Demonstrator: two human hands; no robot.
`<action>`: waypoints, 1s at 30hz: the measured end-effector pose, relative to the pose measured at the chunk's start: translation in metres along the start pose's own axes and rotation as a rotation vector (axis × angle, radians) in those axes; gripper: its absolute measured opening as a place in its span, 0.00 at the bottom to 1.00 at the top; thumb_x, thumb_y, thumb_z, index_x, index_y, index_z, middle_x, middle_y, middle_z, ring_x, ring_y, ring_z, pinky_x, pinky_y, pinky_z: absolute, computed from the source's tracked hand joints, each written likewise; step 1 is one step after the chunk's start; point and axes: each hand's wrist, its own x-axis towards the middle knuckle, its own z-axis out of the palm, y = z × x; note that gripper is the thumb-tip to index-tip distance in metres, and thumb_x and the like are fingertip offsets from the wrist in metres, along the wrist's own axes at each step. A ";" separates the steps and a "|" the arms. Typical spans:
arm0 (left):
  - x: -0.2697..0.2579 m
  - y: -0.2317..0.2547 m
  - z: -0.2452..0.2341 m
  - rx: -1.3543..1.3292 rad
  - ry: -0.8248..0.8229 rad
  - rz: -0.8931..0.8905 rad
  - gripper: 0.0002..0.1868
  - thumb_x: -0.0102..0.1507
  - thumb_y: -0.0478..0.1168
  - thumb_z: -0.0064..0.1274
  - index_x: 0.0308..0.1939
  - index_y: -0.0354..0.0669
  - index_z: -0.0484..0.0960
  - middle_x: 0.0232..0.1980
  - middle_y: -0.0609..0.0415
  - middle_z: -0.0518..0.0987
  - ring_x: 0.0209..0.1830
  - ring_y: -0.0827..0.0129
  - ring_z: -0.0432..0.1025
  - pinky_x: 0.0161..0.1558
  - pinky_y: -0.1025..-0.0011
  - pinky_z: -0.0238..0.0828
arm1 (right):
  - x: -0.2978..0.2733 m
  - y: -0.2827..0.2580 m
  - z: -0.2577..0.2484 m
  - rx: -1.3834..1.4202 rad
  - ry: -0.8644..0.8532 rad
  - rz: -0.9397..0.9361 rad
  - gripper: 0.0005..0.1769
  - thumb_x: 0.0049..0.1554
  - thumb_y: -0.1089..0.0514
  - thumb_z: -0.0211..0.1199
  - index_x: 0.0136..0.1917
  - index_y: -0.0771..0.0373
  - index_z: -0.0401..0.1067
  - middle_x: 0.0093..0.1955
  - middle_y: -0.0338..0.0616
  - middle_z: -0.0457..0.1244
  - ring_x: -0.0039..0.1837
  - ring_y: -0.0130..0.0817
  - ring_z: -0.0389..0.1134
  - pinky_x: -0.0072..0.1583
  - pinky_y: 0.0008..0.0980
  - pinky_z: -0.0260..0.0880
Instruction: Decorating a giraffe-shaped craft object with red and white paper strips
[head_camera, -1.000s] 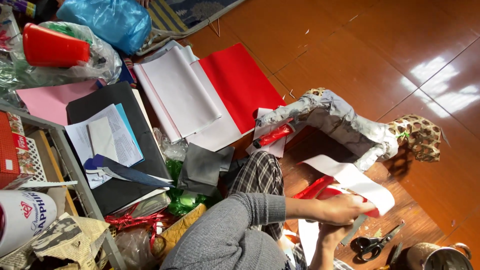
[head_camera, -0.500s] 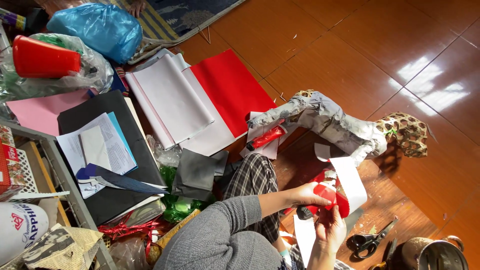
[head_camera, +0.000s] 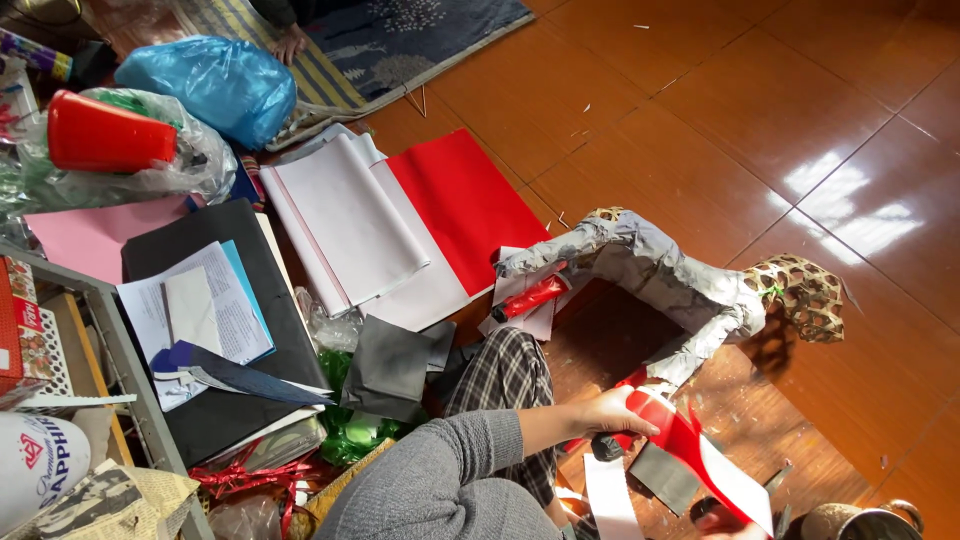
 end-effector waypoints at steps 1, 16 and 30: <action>-0.002 -0.003 -0.006 -0.154 -0.086 0.047 0.23 0.45 0.43 0.66 0.39 0.38 0.75 0.35 0.48 0.77 0.34 0.65 0.71 0.36 0.71 0.69 | 0.030 0.002 0.003 -0.061 -0.006 0.166 0.10 0.49 0.46 0.40 0.33 0.47 0.43 0.28 0.27 0.36 0.30 0.24 0.34 0.36 0.29 0.33; -0.023 0.027 -0.013 0.184 -0.019 -0.138 0.25 0.47 0.39 0.46 0.47 0.36 0.64 0.37 0.45 0.73 0.34 0.63 0.68 0.28 0.67 0.65 | -0.161 -0.088 0.242 -0.516 -0.121 -0.182 0.32 0.63 0.38 0.41 0.58 0.69 0.68 0.55 0.60 0.65 0.53 0.46 0.65 0.52 0.39 0.65; -0.090 0.083 -0.038 0.277 -0.426 -0.193 0.67 0.43 0.64 0.43 0.73 0.49 0.17 0.78 0.38 0.33 0.78 0.51 0.41 0.73 0.59 0.44 | -0.203 -0.095 0.242 -0.133 -0.154 -0.156 0.24 0.51 0.41 0.59 0.58 0.53 0.69 0.56 0.40 0.64 0.52 0.34 0.65 0.50 0.34 0.65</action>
